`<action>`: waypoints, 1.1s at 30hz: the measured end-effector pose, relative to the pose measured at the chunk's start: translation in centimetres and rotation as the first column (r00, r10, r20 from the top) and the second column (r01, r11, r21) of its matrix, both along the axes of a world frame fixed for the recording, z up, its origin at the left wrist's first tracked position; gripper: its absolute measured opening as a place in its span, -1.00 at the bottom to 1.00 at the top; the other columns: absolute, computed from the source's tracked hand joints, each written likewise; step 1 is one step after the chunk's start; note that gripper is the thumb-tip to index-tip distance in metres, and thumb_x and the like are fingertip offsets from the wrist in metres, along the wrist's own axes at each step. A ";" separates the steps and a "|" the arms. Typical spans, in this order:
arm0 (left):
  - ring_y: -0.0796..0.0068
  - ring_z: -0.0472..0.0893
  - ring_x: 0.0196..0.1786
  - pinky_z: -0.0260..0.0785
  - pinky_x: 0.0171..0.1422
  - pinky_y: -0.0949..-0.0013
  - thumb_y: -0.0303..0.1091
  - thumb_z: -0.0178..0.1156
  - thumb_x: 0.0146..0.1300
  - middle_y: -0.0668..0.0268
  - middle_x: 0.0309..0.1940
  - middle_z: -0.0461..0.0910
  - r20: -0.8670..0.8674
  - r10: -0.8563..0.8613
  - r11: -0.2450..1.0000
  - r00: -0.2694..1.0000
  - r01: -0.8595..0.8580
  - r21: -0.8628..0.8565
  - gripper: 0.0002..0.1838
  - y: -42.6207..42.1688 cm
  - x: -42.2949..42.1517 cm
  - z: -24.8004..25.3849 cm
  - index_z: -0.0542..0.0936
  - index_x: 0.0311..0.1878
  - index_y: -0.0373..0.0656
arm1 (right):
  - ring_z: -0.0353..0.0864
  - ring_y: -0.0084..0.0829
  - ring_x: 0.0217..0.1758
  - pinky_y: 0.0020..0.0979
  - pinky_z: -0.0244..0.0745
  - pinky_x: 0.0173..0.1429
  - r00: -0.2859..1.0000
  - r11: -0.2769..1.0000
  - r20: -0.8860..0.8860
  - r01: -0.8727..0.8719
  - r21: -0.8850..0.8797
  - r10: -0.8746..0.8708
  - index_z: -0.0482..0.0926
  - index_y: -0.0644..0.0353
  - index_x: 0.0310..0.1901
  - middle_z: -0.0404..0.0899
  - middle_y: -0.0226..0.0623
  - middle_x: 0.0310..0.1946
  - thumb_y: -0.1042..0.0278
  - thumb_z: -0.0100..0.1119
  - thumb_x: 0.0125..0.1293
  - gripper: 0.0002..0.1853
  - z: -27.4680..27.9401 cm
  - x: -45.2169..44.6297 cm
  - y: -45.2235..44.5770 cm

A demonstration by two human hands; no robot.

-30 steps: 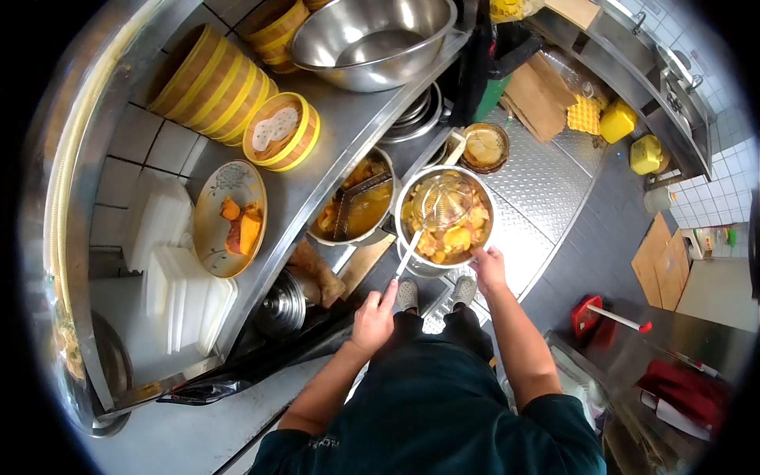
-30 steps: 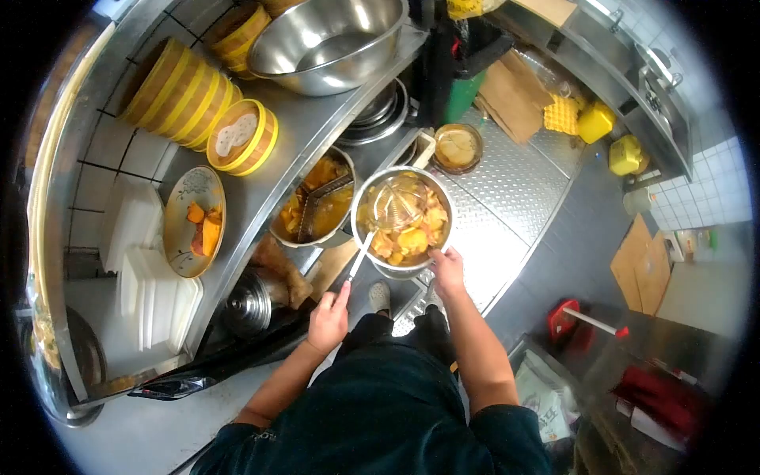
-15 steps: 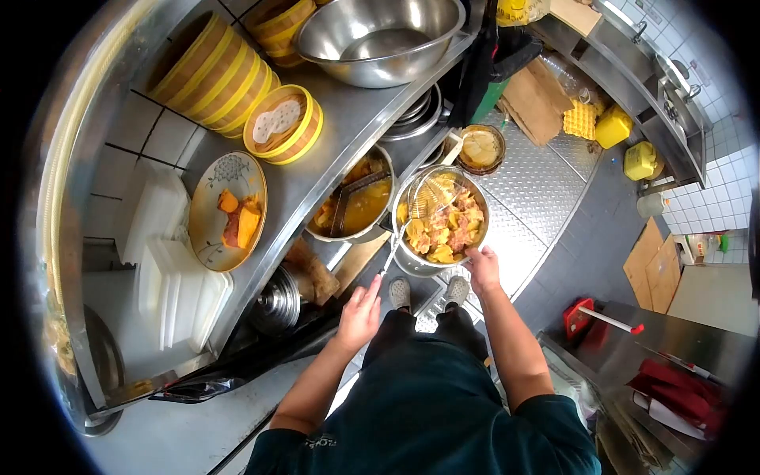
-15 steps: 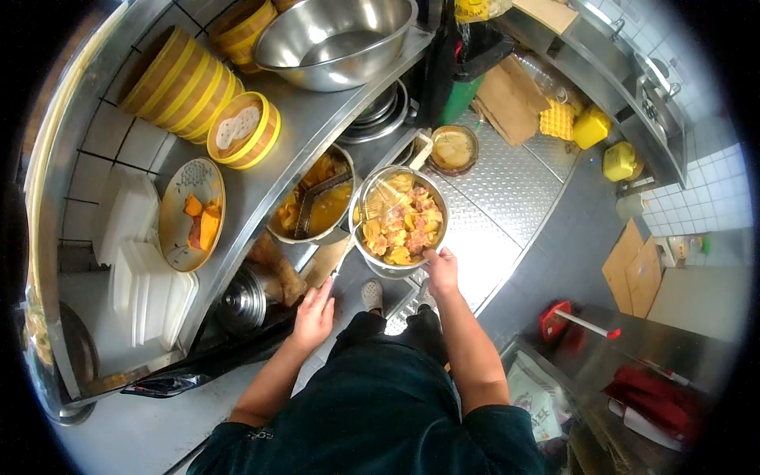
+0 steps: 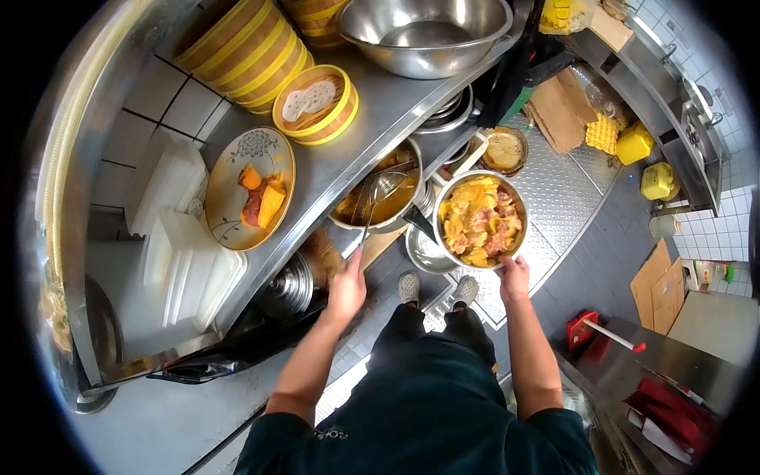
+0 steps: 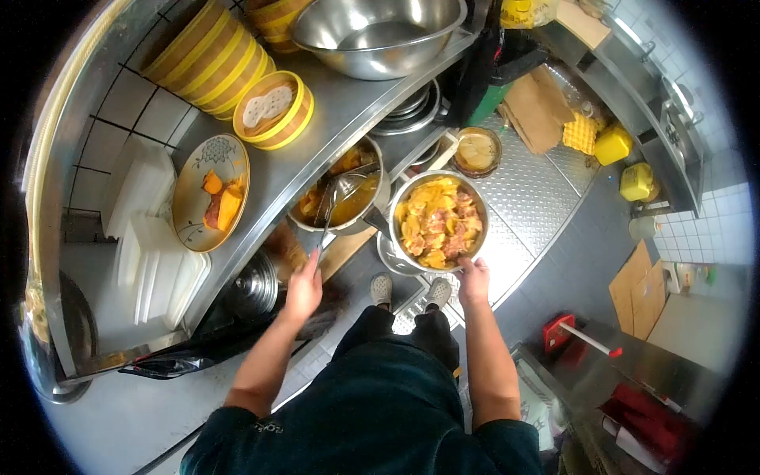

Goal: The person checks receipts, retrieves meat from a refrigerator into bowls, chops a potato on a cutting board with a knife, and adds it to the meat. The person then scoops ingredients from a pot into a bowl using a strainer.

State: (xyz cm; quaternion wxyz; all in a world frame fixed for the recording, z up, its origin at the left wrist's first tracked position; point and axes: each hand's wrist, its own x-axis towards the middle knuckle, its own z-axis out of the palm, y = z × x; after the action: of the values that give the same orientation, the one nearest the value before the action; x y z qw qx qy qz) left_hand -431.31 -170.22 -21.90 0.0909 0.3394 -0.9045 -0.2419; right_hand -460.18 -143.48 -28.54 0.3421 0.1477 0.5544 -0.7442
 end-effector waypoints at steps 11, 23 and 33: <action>-0.05 0.68 0.04 0.55 0.12 0.01 -0.45 -0.12 0.44 -0.08 0.01 0.65 0.671 -0.231 0.955 0.705 0.297 0.018 -0.53 -8.2 -9.6 -0.4 0.42 0.37 -0.27 | 0.66 -0.40 -0.15 -0.43 0.60 -0.11 0.997 0.996 0.010 0.079 0.039 -0.079 0.49 0.32 -0.07 0.63 -0.21 -0.13 0.59 0.11 0.31 -0.83 1.6 -2.2 1.3; -0.10 0.63 0.14 0.47 0.26 0.12 -0.39 0.10 0.33 -0.18 0.08 0.61 0.637 -0.260 0.955 0.726 0.095 0.282 -0.64 -12.8 -9.7 -4.2 0.62 0.11 -0.38 | 0.66 -0.34 -0.08 -0.37 0.62 -0.04 0.983 0.983 -0.042 0.180 0.047 -0.178 0.48 0.31 -0.05 0.62 -0.21 -0.11 0.60 0.16 0.27 -0.78 1.7 -6.4 3.9; 0.59 0.50 -0.26 0.44 -0.12 0.42 -0.32 0.13 0.50 0.33 -0.19 0.65 0.271 -0.017 0.610 0.962 -0.205 0.765 -0.53 -14.4 -5.4 -5.2 0.43 0.42 -0.20 | 0.67 -0.34 -0.11 -0.37 0.68 -0.04 0.981 0.978 -0.016 0.192 0.086 -0.192 0.47 0.32 -0.08 0.61 -0.22 -0.15 0.63 0.16 0.27 -0.80 1.2 -6.8 3.9</action>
State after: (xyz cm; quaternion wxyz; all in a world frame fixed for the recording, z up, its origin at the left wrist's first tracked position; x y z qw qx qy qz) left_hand -436.68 -184.62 -27.11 -0.1697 0.4197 -0.6910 -0.5636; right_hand -467.01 -139.63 -27.31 0.2598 0.2128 0.5708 -0.7493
